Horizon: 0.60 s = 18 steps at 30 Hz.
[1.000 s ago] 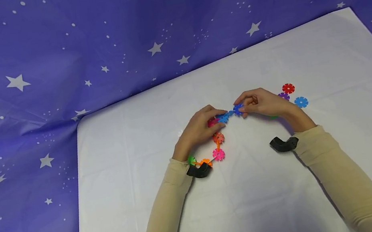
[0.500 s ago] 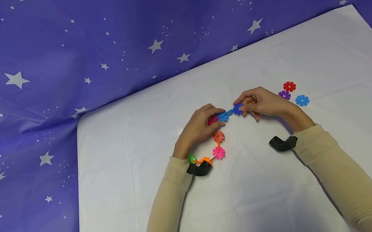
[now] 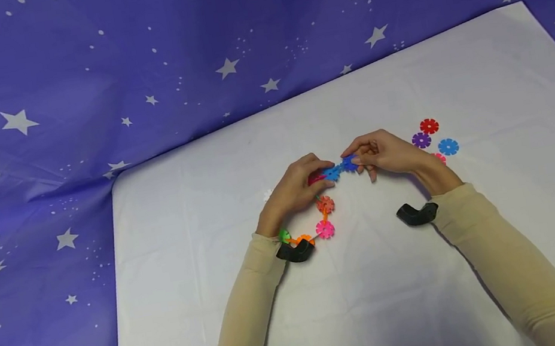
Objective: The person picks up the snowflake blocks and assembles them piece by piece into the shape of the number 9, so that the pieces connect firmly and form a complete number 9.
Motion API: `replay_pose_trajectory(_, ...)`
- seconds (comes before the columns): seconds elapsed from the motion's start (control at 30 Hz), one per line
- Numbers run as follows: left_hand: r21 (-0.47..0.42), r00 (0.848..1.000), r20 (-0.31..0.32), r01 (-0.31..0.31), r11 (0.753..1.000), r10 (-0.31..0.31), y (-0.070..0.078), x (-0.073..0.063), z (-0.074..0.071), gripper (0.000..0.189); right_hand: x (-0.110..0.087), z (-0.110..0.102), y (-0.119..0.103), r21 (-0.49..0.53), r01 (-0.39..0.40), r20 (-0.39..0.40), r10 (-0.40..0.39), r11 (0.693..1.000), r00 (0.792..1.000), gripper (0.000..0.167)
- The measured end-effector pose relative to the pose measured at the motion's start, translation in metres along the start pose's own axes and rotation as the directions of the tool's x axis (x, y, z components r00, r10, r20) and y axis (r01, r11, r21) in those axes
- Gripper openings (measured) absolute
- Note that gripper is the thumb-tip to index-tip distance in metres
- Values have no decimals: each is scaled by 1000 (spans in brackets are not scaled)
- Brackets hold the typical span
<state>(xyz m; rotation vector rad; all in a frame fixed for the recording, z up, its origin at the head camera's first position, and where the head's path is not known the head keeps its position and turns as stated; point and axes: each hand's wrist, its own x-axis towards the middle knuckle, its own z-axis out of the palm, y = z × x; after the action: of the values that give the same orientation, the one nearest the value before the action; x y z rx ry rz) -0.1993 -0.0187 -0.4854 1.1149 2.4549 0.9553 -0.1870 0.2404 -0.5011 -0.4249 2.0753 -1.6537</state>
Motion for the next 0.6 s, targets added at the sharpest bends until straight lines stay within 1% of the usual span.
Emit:
replay_pose_trajectory(0.1,-8,1000,-8,-5,1000,5,-1,-1,0,34,3,1,0,4,20,11,-20,1000,1000,26)
replay_pose_trajectory(0.2,-9,1000,-9,3,1000,-3,0,-2,-1,34,5,1,-1,1,23,14,-23,1000,1000,26)
replay_pose_trajectory(0.3,10,1000,8,28,1000,-28,2,-1,-3,35,5,3,-2,-18,-5,1,5,1000,1000,26)
replay_pose_trajectory(0.37,37,998,32,48,998,-49,3,-1,-4,36,5,4,-4,-66,-27,-17,26,997,1000,26)
replay_pose_trajectory(0.47,84,995,70,62,995,-68,6,-3,-11,41,4,5,-5,-198,-47,-57,36,979,998,24)
replay_pose_trajectory(0.6,96,994,86,64,993,-73,9,-12,-30,43,1,6,-4,-334,-41,-94,10,942,996,23)
